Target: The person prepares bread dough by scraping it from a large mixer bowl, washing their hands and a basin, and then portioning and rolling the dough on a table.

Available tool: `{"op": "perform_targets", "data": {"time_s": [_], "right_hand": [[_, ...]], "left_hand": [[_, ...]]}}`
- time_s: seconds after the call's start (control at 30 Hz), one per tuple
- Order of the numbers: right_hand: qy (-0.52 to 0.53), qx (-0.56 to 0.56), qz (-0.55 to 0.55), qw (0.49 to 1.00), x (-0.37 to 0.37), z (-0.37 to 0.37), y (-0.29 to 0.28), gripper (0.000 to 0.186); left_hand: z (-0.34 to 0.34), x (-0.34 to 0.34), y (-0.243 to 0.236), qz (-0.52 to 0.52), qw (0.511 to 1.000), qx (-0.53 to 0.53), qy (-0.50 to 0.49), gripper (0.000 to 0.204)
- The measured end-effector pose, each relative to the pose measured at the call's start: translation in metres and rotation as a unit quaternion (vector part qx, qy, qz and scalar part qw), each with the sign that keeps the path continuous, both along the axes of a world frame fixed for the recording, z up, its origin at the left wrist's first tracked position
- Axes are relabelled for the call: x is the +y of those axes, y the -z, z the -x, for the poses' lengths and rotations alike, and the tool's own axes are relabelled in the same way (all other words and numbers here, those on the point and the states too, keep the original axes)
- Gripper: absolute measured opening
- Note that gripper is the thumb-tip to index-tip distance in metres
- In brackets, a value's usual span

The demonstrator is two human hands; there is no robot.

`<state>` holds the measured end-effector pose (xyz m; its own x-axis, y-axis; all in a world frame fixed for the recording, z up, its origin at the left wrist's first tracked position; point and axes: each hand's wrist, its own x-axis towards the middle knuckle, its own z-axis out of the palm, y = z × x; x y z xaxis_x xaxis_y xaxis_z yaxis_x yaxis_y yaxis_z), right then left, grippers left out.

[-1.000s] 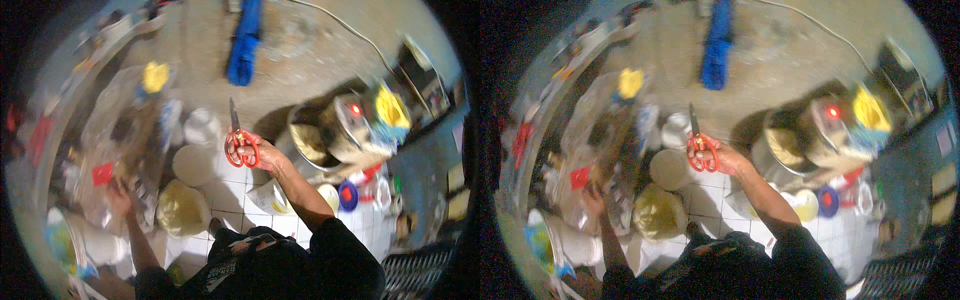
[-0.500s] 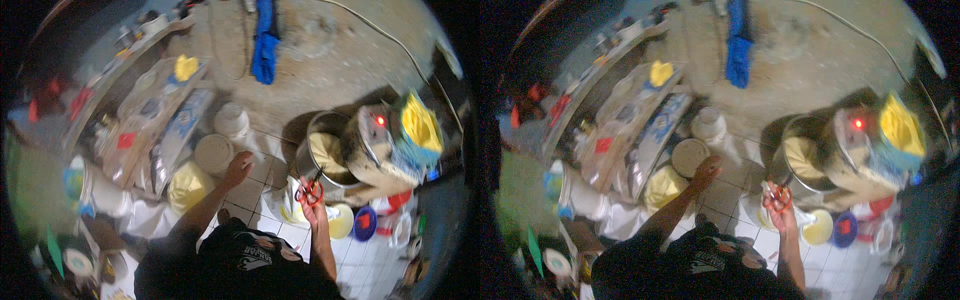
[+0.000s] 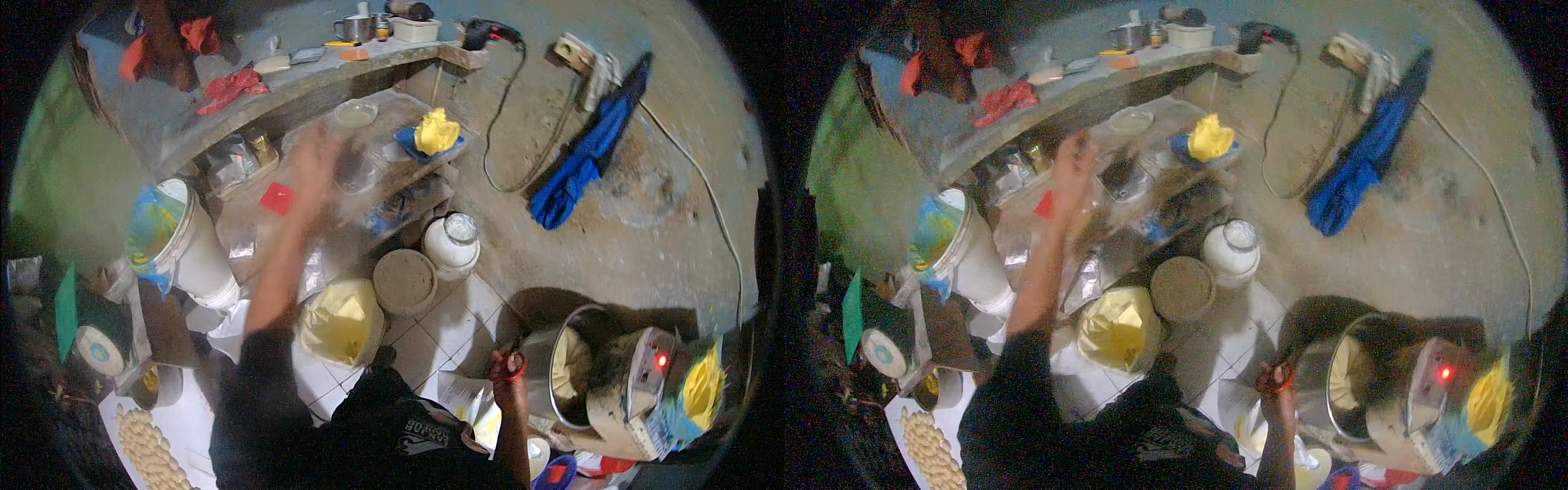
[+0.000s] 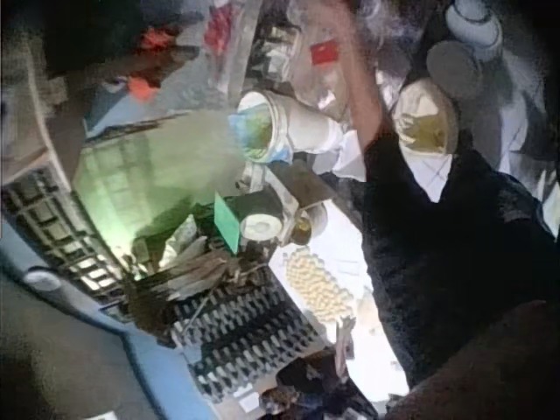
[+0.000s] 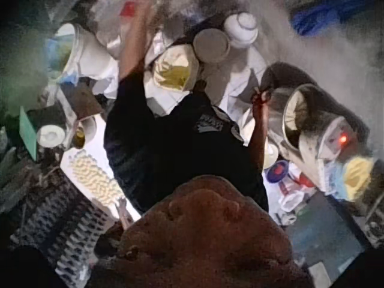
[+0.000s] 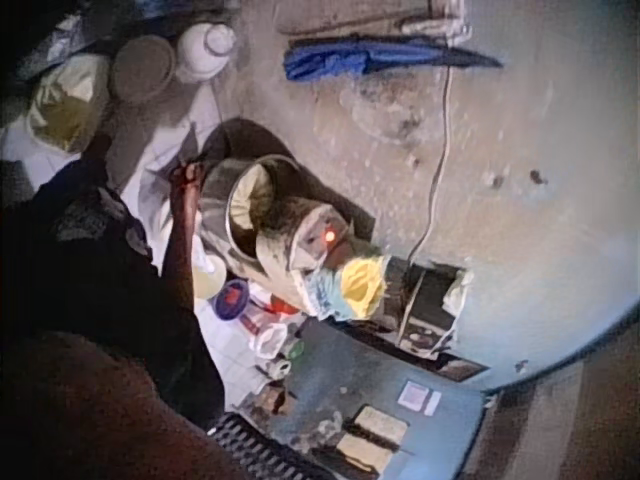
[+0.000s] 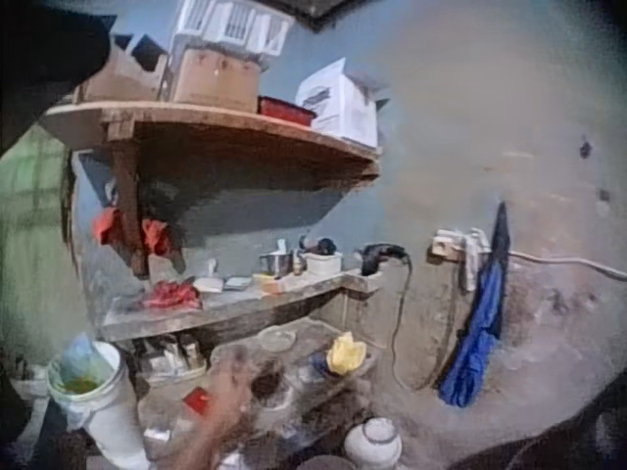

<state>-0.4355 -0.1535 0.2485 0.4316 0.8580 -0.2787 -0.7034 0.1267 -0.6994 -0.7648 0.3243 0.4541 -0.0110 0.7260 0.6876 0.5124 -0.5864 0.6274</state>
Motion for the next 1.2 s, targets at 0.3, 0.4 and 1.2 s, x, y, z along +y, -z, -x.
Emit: {"op": "perform_targets", "data": {"time_s": [0.3, 0.4, 1.2], "right_hand": [[-0.092, 0.111, 0.027, 0.989, 0.152, 0.026, -0.022, 0.024], [-0.143, 0.068, 0.029, 0.987, 0.194, 0.052, -0.063, 0.028], [0.150, -0.295, -0.023, 0.943, 0.097, 0.020, -0.198, 0.043]], "left_hand": [[0.192, 0.301, -0.088, 0.027, 0.932, 0.248, -0.263, 0.083], [0.252, 0.342, -0.092, 0.132, 0.915, 0.297, -0.238, 0.086], [-0.181, -0.293, -0.049, 0.285, 0.677, -0.156, 0.661, 0.039]]}}
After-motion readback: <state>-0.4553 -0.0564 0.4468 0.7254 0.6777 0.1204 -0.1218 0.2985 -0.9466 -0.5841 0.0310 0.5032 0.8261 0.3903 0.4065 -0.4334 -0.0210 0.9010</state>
